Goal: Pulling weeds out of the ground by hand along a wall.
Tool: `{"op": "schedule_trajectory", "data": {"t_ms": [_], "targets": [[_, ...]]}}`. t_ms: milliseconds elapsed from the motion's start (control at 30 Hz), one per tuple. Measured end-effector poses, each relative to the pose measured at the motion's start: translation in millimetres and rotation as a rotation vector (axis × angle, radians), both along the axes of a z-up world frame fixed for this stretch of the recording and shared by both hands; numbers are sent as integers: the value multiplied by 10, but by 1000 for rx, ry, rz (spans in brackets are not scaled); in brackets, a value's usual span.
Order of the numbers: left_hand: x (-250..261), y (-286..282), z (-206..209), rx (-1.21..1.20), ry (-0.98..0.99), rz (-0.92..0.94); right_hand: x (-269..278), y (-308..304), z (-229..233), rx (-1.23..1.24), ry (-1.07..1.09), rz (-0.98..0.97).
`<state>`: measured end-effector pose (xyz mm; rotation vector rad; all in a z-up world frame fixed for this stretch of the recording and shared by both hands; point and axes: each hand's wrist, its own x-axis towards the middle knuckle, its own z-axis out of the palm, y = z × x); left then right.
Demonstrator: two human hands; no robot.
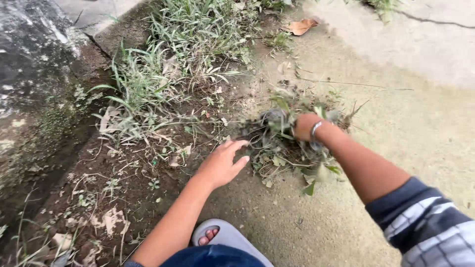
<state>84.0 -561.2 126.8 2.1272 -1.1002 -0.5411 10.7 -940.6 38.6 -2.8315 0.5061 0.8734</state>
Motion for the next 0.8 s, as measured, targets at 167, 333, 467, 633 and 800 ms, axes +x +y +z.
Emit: {"op": "schedule_trajectory", "data": {"t_ms": [167, 333, 467, 633, 800], "targets": [[147, 791, 176, 126, -3, 155, -11, -59, -143, -41, 57, 161], [223, 2646, -9, 117, 32, 460, 657, 404, 1286, 124, 405, -253], [-111, 4222, -95, 280, 125, 760, 1659, 1005, 1709, -113, 522, -23], [-594, 5432, -525, 282, -19, 1056, 3057, 1817, 1958, -253, 255, 496], [-964, 5083, -387, 252, 35, 1146, 2710, 4252, 2982, -298, -358, 938]]}}
